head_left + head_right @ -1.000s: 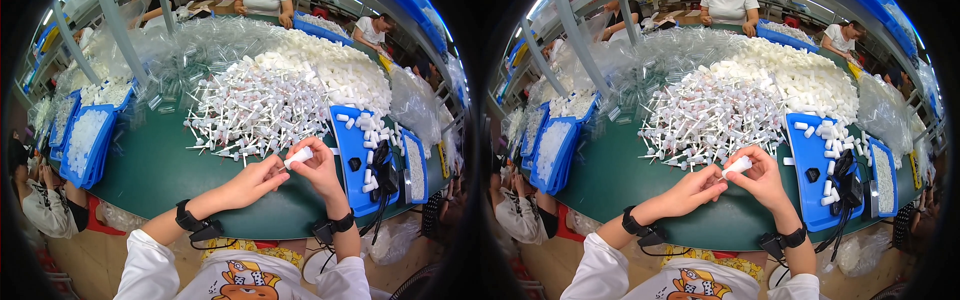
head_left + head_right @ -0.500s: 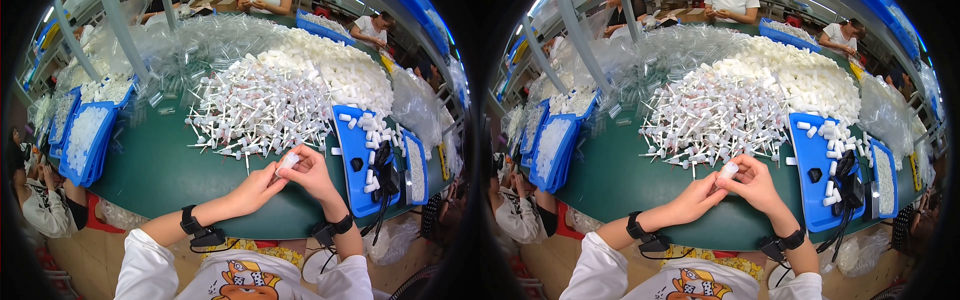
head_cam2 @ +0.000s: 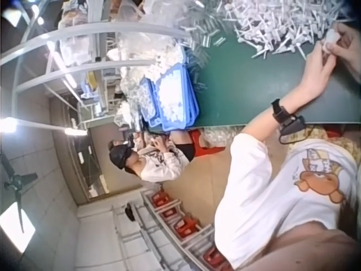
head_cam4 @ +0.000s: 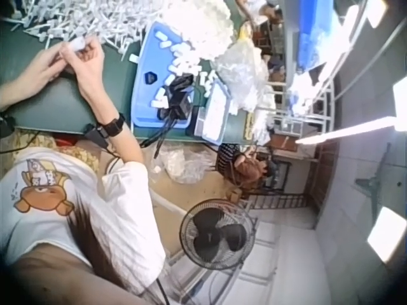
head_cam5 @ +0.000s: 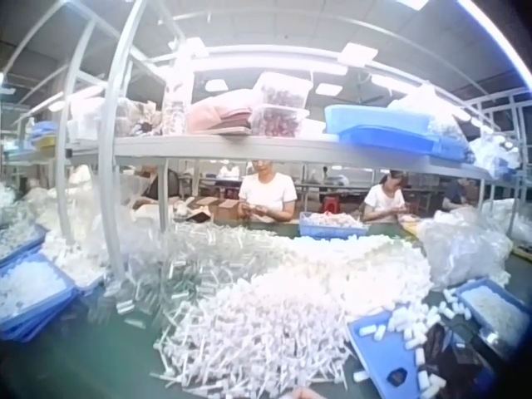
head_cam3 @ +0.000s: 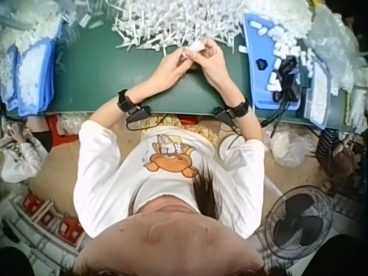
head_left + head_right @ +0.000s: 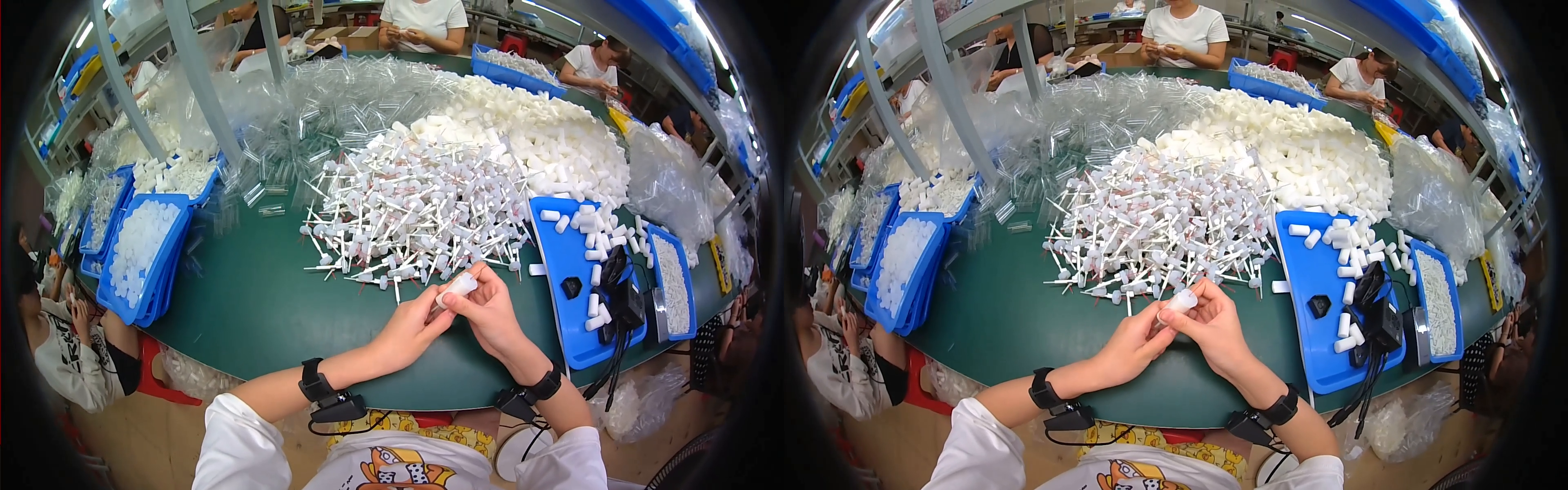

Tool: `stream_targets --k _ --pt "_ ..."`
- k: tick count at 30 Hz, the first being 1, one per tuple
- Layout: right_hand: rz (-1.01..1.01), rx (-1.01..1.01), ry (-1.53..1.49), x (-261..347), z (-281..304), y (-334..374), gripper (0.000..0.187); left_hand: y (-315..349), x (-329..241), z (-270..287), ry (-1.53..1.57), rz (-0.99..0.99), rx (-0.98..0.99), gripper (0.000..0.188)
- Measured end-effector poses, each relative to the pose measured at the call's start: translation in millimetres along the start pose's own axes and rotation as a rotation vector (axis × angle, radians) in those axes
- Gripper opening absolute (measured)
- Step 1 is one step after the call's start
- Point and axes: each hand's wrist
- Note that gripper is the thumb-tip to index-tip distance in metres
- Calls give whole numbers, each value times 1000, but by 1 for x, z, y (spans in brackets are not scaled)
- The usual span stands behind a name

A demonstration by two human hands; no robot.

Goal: Assembling small plastic sprayer pump components by hand at a workstation.

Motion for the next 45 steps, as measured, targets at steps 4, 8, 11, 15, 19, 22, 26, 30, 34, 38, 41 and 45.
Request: stream_targets --k 4,8,11,15,19,22,26,30,34,38,41,45 --pt "-1 -9 15 1 0 0 24 1 -1 -3 -63 -63 -34 33" --pt "-6 1 -20 0 -1 -1 24 1 -2 -2 -9 -24 -1 31" --pt "6 20 -3 1 1 -2 23 -1 -1 0 156 80 35 28" --pt "18 88 45 7 7 -2 22 -1 1 1 347 126 111 18" --pt "37 197 74 11 14 -3 21 -5 -2 8 506 188 188 13" --pt "81 233 168 13 19 -4 21 -5 -8 9 588 251 260 12" --pt "-7 272 149 20 21 -5 21 -6 -9 13 740 355 348 15" --pt "39 290 191 15 25 -8 21 -8 -7 15 925 445 380 25" --pt "6 303 205 19 23 -7 21 -7 -6 14 969 476 367 33" --pt "-39 360 171 23 23 -5 18 -9 -12 19 945 560 435 40" --pt "-21 369 218 20 25 -5 18 -10 -11 21 925 571 433 40" --pt "50 350 333 16 25 -7 16 -11 -7 22 875 556 350 35"
Point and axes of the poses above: each hand's wrist, its own y-axis away from the middle knuckle, its own z-axis out of the back of the hand, x = y × z, and after that the axes turned 12 degrees about y, right-handed
